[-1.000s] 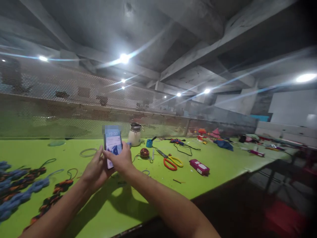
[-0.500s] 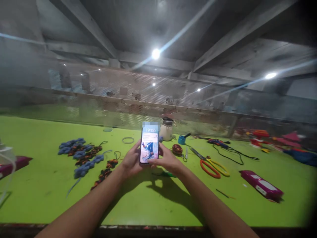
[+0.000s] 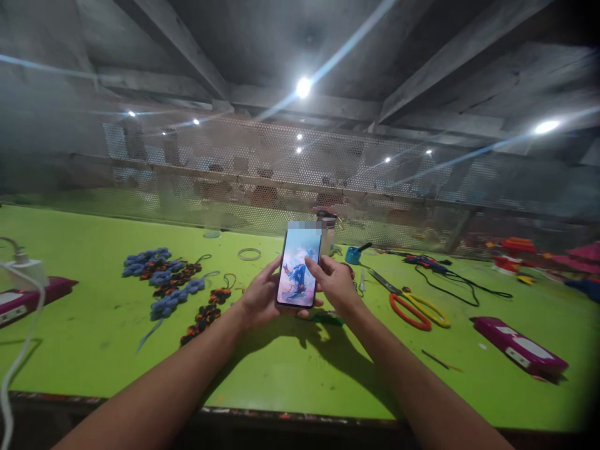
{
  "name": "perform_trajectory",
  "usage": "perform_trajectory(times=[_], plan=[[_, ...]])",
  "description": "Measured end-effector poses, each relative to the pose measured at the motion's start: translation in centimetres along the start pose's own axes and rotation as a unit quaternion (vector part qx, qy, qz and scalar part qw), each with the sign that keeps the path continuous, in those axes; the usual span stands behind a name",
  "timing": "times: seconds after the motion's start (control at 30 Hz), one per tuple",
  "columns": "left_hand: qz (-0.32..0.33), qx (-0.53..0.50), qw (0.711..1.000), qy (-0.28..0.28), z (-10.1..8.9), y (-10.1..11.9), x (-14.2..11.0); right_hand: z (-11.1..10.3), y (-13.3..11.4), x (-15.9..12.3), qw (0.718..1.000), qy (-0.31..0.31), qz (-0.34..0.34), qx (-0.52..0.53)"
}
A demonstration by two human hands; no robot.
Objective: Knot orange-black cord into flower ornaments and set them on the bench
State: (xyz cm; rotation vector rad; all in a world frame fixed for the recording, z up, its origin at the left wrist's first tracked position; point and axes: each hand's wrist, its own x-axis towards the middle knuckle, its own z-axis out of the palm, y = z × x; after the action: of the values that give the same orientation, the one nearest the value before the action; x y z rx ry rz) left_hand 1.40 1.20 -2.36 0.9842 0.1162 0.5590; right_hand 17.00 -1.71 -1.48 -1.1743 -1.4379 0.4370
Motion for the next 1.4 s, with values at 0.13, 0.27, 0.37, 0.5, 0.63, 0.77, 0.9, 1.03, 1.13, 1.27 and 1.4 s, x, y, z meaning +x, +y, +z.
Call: perform_trajectory(times=[0.13, 0.27, 0.37, 0.5, 0.63, 0.77, 0.9, 1.03, 1.13, 1.27, 1.4], plan=[[-0.007, -0.007, 1.0, -0.018, 0.1, 0.0, -0.1, -0.2, -0.3, -0.2, 1.0, -0.005, -0.012, 0.004], [0.001, -0.012, 1.0, -0.022, -0.2, 0.1, -0.2, -0.3, -0.8, -0.4, 0.998, -0.034, 0.009, 0.044], [0.008, -0.022, 0.999, -0.025, -0.4, 0.2, -0.2, -0.3, -1.2, -0.6, 0.994, -0.073, 0.042, 0.07], [0.014, -0.025, 1.0, -0.002, -0.3, 0.3, -0.1, 0.0, -1.6, -0.9, 0.992, -0.08, 0.074, 0.07], [0.021, -0.005, 0.999, 0.039, 0.2, -0.3, 0.2, 0.8, -1.1, -1.0, 0.997, -0.015, 0.076, 0.015], [0.018, 0.008, 0.998, 0.059, 0.3, -1.0, 0.4, 1.2, -0.3, -0.8, 0.996, 0.042, 0.068, -0.028], [0.019, -0.005, 0.998, 0.052, 0.0, -1.0, 0.4, 1.1, -0.3, -0.9, 0.998, 0.037, 0.059, 0.003], [0.031, -0.04, 0.999, -0.012, -0.5, -0.5, 0.1, 0.7, -0.8, -0.9, 0.994, -0.016, 0.077, 0.074], [0.028, -0.048, 0.998, -0.036, -0.7, 0.0, 0.0, 0.2, -1.1, -0.8, 0.987, -0.042, 0.105, 0.113], [0.02, -0.045, 0.998, -0.035, -0.8, 0.5, -0.2, -0.3, -1.0, -0.6, 0.984, -0.082, 0.097, 0.122], [0.023, -0.049, 0.998, -0.033, -0.7, 0.4, -0.2, -0.3, -0.4, -0.6, 0.986, -0.09, 0.082, 0.111]])
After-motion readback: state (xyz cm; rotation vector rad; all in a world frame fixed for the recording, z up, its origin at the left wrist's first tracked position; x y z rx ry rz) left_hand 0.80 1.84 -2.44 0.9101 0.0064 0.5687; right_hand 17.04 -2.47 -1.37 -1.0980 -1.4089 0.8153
